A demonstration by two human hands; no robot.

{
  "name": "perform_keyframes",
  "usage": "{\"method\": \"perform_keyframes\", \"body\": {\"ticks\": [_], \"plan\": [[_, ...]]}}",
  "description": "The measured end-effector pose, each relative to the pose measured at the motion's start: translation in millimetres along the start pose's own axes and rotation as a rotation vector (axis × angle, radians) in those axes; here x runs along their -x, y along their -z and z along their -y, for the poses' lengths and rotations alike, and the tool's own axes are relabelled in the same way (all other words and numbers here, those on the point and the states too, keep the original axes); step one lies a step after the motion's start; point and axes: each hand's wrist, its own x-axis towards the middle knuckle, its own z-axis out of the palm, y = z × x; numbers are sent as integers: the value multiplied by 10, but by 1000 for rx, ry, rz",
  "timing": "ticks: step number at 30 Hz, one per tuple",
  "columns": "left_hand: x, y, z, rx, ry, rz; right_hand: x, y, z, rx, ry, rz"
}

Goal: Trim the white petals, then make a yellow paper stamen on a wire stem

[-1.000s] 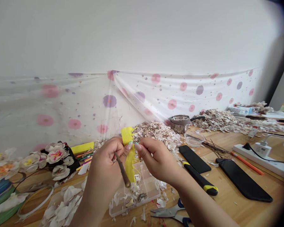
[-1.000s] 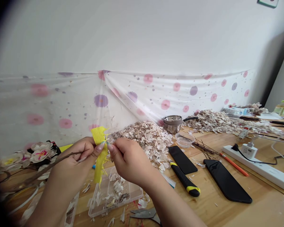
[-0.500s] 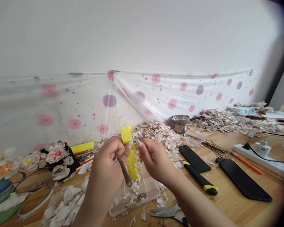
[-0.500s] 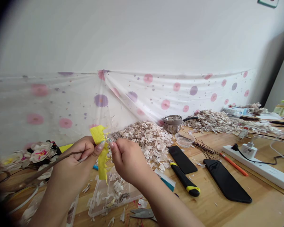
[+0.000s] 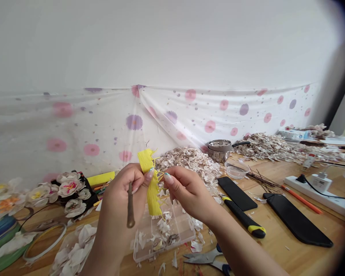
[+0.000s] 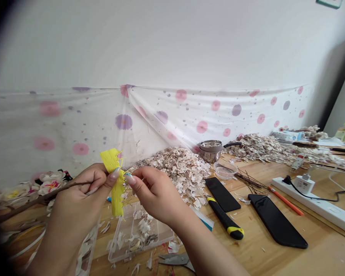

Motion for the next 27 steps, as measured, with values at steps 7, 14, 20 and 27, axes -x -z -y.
{"method": "perform_keyframes", "body": {"ticks": [7, 14, 20, 27], "plan": [[-1, -28, -19, 54, -12, 20, -20, -69, -37, -254, -99, -40], [18, -54, -61, 90, 11, 37, 1, -35, 20, 44, 96, -139], [44, -58, -83, 93, 16, 71, 13, -56, 9, 112, 90, -156], [1, -38, -27, 33, -33, -8, -9, -13, -4, -248, -69, -54]]}}
